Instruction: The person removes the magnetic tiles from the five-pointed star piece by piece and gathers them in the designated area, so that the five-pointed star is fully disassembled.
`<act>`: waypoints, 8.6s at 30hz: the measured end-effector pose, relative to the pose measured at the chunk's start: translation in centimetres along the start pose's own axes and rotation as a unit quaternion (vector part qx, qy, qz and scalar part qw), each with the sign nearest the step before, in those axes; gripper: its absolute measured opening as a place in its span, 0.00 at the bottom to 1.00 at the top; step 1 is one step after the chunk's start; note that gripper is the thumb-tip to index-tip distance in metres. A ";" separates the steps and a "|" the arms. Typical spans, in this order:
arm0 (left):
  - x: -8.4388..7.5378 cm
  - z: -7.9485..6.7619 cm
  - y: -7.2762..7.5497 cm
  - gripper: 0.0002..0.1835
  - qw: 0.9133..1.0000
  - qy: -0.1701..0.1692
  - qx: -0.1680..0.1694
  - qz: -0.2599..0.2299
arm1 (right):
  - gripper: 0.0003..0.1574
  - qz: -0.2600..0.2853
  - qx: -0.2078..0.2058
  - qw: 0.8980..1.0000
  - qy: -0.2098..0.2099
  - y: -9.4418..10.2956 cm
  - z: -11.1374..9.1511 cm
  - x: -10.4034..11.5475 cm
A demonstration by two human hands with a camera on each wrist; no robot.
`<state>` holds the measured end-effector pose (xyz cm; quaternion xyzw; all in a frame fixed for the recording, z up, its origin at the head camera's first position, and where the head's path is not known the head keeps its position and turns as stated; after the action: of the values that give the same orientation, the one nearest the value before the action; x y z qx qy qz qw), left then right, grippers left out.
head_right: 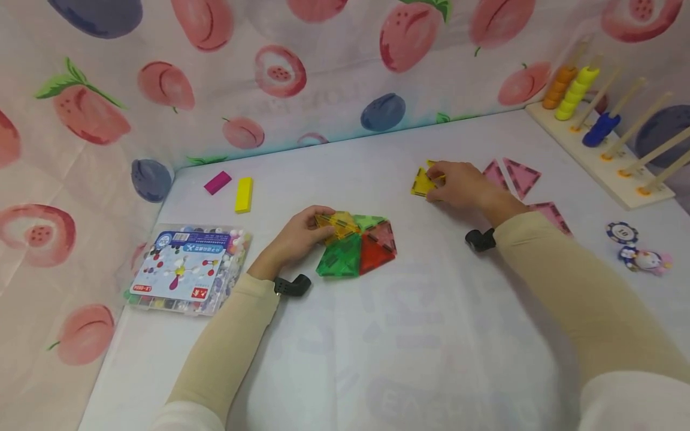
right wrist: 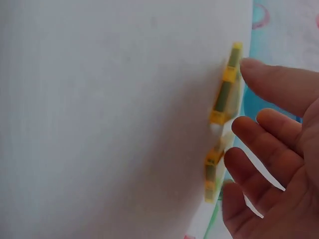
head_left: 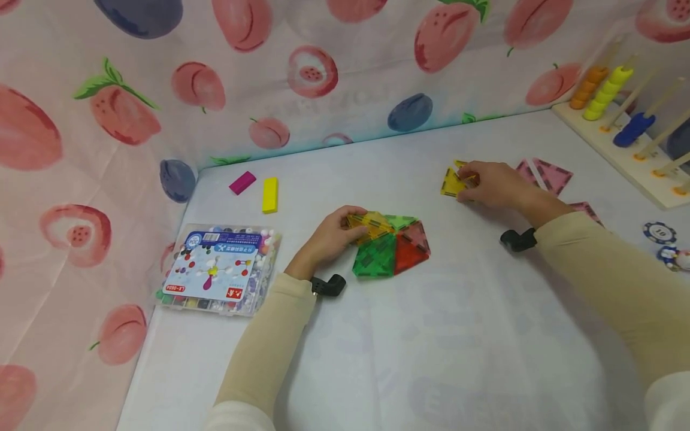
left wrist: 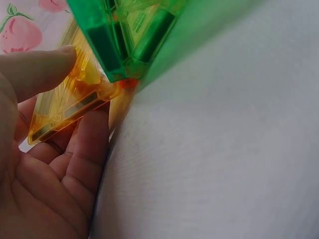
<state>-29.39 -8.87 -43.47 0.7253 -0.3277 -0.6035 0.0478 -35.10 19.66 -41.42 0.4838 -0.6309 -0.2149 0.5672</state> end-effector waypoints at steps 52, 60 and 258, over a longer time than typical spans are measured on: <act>-0.1 -5.0 1.0 0.20 0.993 0.010 -0.041 0.107 | 0.29 0.089 0.032 0.983 0.160 -7.3 -6.9 10.8; -1.9 -8.0 -3.1 0.21 0.986 -0.025 0.106 0.122 | 0.38 0.092 0.052 0.984 0.143 -6.9 -5.8 9.9; -3.2 -1.2 -4.7 0.23 0.969 -0.112 0.063 0.212 | 0.23 0.053 0.044 0.994 0.086 -6.3 -8.0 5.8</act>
<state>-26.48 -3.87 -42.66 0.5686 -0.5151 -0.6348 0.0918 -24.75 14.16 -41.53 0.4909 -0.6133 -0.1137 0.6082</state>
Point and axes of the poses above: each hand's wrist, its own z-axis towards the middle knuckle, its own y-axis out of the back of the hand, x = y × z, the point moved 10 cm from there along z, towards the middle knuckle, and after that the axes turned 2 degrees about y, right-handed, at the moved point
